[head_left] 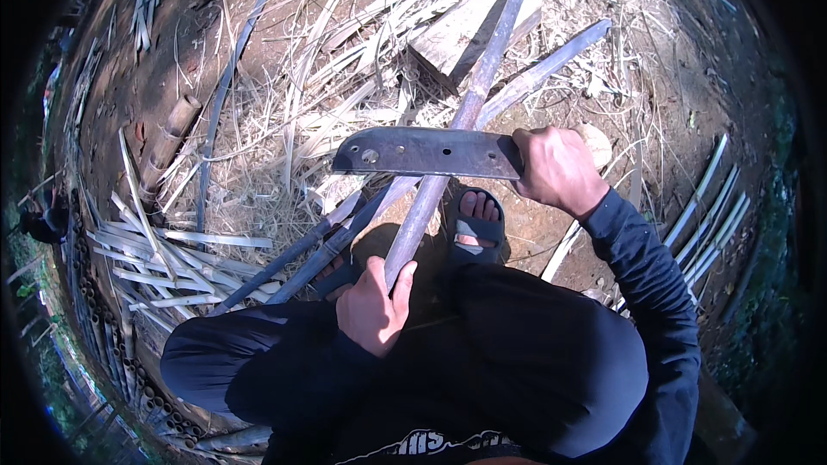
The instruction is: The person shaves a piece of bamboo with a machete, smoothing its surface and edges while holding it by hand.
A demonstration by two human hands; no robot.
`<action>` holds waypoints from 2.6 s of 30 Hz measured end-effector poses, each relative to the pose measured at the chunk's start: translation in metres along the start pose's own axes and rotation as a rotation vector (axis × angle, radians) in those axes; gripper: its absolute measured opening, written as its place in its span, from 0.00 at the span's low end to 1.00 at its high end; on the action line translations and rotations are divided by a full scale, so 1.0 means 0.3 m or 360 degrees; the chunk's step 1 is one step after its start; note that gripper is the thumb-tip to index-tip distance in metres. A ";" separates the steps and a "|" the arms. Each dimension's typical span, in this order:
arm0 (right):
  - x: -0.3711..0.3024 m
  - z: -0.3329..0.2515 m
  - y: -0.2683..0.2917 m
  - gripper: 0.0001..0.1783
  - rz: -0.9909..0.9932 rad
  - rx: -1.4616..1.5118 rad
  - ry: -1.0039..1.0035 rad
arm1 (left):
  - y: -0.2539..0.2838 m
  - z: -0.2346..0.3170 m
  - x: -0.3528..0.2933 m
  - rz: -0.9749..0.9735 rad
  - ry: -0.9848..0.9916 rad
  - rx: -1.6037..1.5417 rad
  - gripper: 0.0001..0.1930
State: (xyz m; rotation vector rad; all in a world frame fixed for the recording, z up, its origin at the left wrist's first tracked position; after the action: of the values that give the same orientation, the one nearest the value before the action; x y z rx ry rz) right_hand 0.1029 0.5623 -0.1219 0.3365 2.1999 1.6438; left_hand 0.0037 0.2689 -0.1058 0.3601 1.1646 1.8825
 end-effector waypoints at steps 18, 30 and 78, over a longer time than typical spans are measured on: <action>-0.043 -0.020 -0.012 0.10 -0.0033 -0.0136 -0.0291 | 0.020 -0.006 0.007 -0.0019 0.0055 -0.0041 0.19; 0.022 0.124 -0.093 0.14 0.0081 0.0223 -0.0753 | 0.022 -0.063 -0.009 -0.0035 0.0197 -0.0242 0.18; -0.142 0.107 -0.381 0.24 -0.0183 0.0199 -0.1273 | 0.200 -0.060 0.514 0.1403 0.0279 -0.1374 0.20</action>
State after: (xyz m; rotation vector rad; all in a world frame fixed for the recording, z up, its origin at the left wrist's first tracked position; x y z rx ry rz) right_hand 0.1587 0.5399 -0.2329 0.7359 1.6603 1.0430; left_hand -0.1284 0.3695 -0.0942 0.2203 0.1518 3.0084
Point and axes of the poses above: each hand's wrist, its own x-axis towards the middle knuckle, its own y-axis out of the back of the hand, z = x × y, the point moved 2 cm from there along x, towards the middle knuckle, and after that the axes turned 4 degrees about -y, right-handed, at the moved point
